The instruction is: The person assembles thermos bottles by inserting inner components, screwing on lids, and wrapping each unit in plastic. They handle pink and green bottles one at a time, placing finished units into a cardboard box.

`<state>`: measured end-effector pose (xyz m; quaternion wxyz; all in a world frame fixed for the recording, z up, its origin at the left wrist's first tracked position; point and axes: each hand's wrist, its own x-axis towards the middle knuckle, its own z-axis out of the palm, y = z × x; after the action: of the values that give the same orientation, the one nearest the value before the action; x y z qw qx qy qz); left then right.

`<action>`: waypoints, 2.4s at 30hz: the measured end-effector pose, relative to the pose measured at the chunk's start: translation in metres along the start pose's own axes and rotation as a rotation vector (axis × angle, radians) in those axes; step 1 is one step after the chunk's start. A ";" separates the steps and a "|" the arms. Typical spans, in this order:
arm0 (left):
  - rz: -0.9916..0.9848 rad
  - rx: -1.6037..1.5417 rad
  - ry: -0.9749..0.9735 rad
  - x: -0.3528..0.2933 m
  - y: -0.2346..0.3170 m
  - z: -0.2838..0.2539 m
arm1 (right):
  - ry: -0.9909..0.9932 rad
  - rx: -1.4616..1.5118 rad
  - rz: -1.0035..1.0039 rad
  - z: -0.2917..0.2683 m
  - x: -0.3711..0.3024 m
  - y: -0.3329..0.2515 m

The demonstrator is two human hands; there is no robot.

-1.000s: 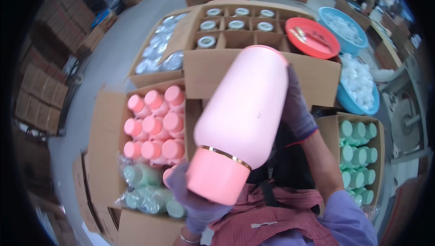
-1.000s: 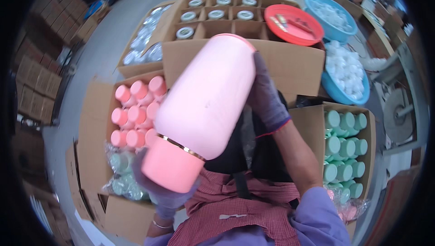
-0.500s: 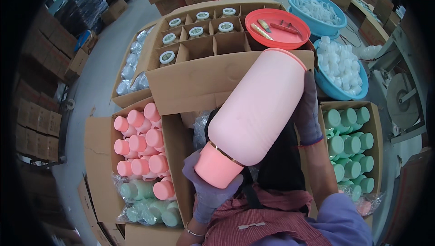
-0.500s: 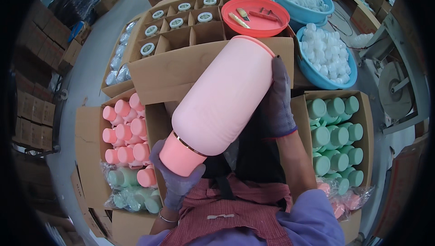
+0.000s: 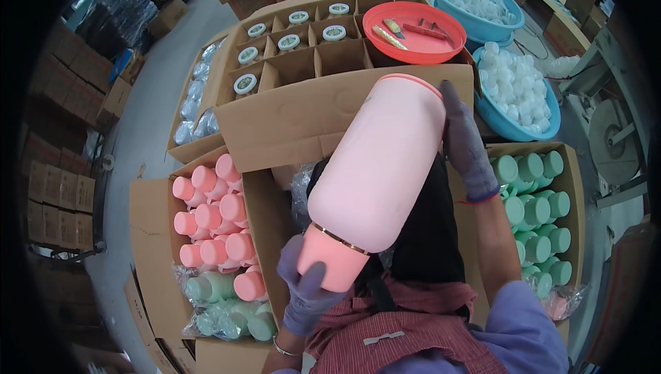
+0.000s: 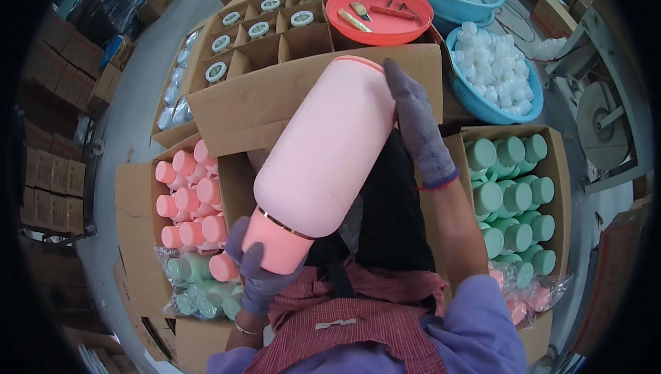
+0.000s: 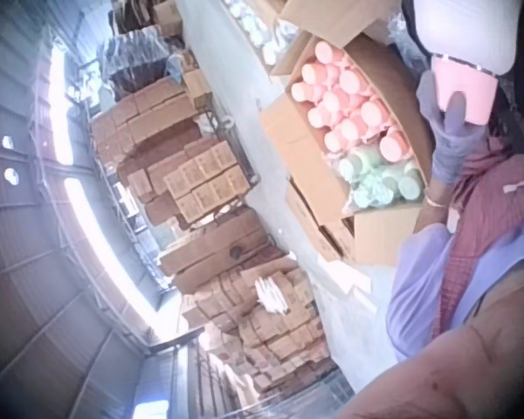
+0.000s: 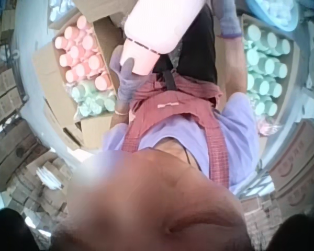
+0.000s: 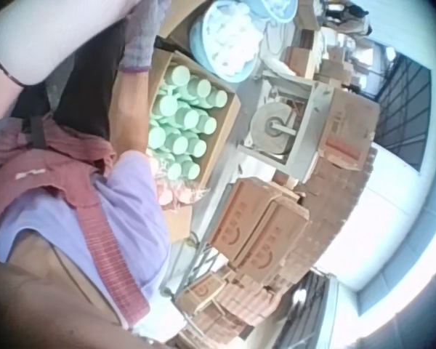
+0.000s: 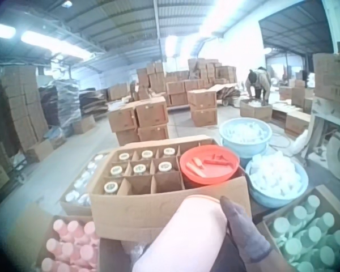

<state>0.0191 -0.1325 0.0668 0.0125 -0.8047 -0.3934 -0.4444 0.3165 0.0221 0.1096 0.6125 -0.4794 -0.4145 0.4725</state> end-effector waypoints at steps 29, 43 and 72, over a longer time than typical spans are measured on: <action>-0.636 -1.175 -0.158 0.258 -0.069 0.113 | -0.492 -0.673 -0.829 0.048 -0.099 -0.017; -0.622 -1.455 -0.586 0.095 -0.073 0.104 | -0.200 -0.669 -0.753 0.044 -0.103 0.012; -0.492 -1.185 -0.329 0.092 -0.070 0.058 | -0.560 -0.253 -0.060 0.012 -0.063 0.010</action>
<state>0.0418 -0.0055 0.0750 -0.5943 -0.6196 -0.2515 -0.4468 0.2905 -0.0364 0.0991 0.4236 -0.3907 -0.6367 0.5123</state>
